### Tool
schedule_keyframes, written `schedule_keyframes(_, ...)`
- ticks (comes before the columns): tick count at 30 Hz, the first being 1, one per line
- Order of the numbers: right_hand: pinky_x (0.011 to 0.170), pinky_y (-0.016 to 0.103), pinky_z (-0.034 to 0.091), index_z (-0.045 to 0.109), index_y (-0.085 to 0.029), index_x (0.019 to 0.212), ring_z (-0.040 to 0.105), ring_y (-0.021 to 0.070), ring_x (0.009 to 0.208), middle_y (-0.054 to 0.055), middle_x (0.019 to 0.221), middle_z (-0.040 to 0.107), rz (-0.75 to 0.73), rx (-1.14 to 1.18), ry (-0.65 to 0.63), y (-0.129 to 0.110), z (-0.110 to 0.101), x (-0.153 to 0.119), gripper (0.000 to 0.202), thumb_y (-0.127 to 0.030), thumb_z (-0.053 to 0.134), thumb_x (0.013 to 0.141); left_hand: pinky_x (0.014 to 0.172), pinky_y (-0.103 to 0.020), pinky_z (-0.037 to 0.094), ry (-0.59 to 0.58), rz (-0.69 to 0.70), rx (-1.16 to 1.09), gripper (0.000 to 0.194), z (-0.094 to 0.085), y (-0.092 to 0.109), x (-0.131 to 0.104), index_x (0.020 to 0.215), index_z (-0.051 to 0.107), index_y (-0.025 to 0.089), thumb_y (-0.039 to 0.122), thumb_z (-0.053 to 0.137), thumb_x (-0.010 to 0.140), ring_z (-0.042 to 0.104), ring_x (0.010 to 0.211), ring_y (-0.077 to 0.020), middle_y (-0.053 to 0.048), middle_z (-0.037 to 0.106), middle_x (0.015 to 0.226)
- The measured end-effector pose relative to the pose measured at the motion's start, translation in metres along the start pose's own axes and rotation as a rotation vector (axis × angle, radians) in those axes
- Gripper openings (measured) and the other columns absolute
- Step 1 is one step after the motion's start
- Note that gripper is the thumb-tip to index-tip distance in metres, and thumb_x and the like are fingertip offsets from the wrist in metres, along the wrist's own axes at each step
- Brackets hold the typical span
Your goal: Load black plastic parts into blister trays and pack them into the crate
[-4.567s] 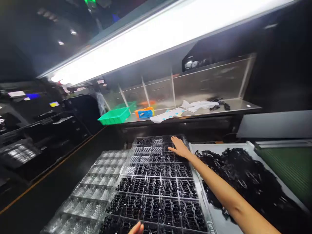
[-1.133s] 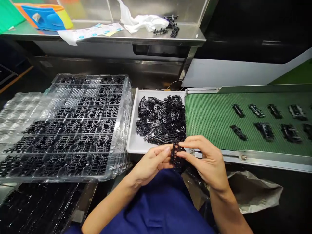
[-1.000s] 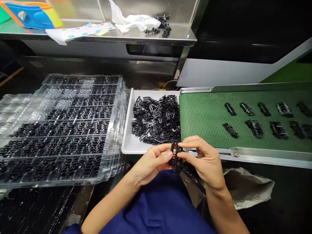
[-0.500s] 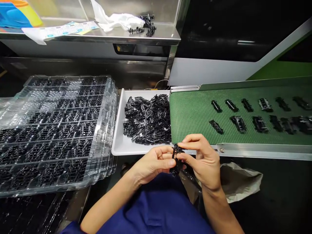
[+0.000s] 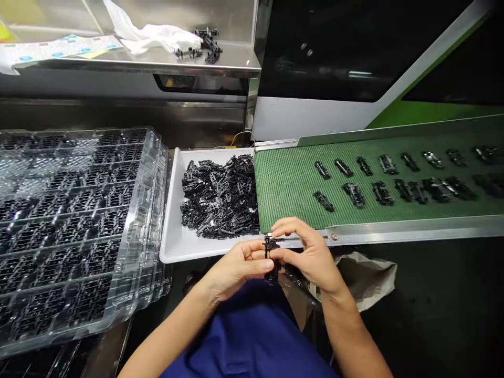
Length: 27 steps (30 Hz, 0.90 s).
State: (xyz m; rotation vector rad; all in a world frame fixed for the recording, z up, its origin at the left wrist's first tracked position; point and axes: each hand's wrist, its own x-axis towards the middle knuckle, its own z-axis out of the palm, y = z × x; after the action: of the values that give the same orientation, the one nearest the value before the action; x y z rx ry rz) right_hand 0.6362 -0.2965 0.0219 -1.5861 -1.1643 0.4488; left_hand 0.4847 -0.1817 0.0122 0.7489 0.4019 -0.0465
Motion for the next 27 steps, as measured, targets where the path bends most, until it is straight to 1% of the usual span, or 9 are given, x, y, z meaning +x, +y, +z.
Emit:
schedule_keyframes(2,0.081,0.036,0.049,0.070,-0.022,0.092,0.064,0.0215,0.088,0.006,0.098,0.070,0.071,-0.279,0.129,0.016,-0.025,0.008,0.024,-0.044,0.072,0.080,0.080,-0.023,0.049,0.016,0.005,-0.037,0.036,0.001,-0.001,0.004,0.101,0.072,0.018,0.029,0.085,0.069,0.069,0.082,-0.0137,-0.005,0.073,0.093)
schedule_keyframes(5,0.070,0.039,0.047,0.070,-0.019,0.099,0.064,0.0258,0.081,0.012,0.102,0.071,0.354,-0.833,0.305,0.049,-0.069,0.025,0.028,-0.040,0.070,0.080,0.085,-0.023,0.051,0.056,0.060,-0.065,0.031,-0.001,0.000,0.009,0.100,0.073,0.017,0.027,0.083,0.072,0.068,0.088,-0.0136,-0.005,0.073,0.098)
schedule_keyframes(7,0.067,0.040,0.046,0.071,-0.018,0.092,0.065,0.0287,0.080,0.014,0.097,0.072,0.480,-0.994,0.236,0.065,-0.091,0.036,0.021,-0.032,0.070,0.078,0.091,-0.027,0.051,0.060,0.083,-0.064,0.031,-0.003,0.004,0.013,0.102,0.072,0.016,0.029,0.081,0.075,0.068,0.093,-0.0153,-0.007,0.073,0.103)
schedule_keyframes(9,0.066,0.038,0.046,0.072,-0.018,0.083,0.066,0.0283,0.078,0.011,0.085,0.073,0.488,-0.982,0.158,0.067,-0.103,0.042,0.011,-0.026,0.069,0.076,0.095,-0.030,0.050,0.063,0.106,-0.045,0.032,-0.005,0.008,0.017,0.103,0.072,0.015,0.031,0.079,0.077,0.068,0.096,-0.0169,-0.010,0.072,0.111)
schedule_keyframes(12,0.069,0.033,0.049,0.072,-0.022,0.084,0.067,0.0228,0.079,0.005,0.082,0.073,0.394,-0.883,0.080,0.043,-0.101,0.039,0.010,-0.028,0.066,0.078,0.096,-0.032,0.050,0.129,0.174,0.023,0.032,-0.005,0.018,0.022,0.103,0.070,0.015,0.032,0.078,0.077,0.068,0.098,-0.0183,-0.011,0.071,0.116)
schedule_keyframes(15,0.071,0.028,0.051,0.072,-0.025,0.086,0.067,0.0176,0.082,0.002,0.092,0.072,0.163,-0.628,-0.169,0.002,-0.087,0.026,0.012,-0.030,0.061,0.084,0.095,-0.031,0.048,0.179,0.257,0.163,0.032,-0.001,0.029,0.027,0.100,0.068,0.017,0.029,0.081,0.073,0.068,0.101,-0.0192,-0.008,0.074,0.106)
schedule_keyframes(18,0.069,0.025,0.053,0.073,-0.027,0.093,0.067,0.0151,0.078,0.001,0.094,0.072,0.022,-0.396,-0.398,-0.030,-0.075,0.014,0.014,-0.031,0.062,0.087,0.089,-0.029,0.049,0.063,0.194,0.286,0.034,0.004,0.038,0.029,0.096,0.069,0.016,0.032,0.084,0.069,0.069,0.095,-0.0194,-0.007,0.075,0.096)
schedule_keyframes(23,0.066,0.023,0.057,0.072,-0.025,0.095,0.071,0.0149,0.070,-0.001,0.083,0.075,0.037,-0.333,-0.254,-0.046,-0.061,0.013,0.016,-0.034,0.073,0.081,0.073,-0.023,0.047,-0.097,0.005,0.289,0.033,0.005,0.035,0.031,0.088,0.071,0.015,0.035,0.085,0.066,0.067,0.076,-0.0142,-0.005,0.074,0.086)
schedule_keyframes(27,0.070,0.024,0.059,0.072,-0.025,0.093,0.073,0.0168,0.078,0.001,0.091,0.077,-0.078,-0.379,-0.153,-0.045,-0.056,0.012,0.010,-0.028,0.071,0.083,0.072,-0.022,0.048,-0.164,-0.070,0.240,0.036,0.004,0.026,0.029,0.097,0.073,0.016,0.039,0.082,0.070,0.068,0.082,-0.0157,-0.007,0.075,0.093)
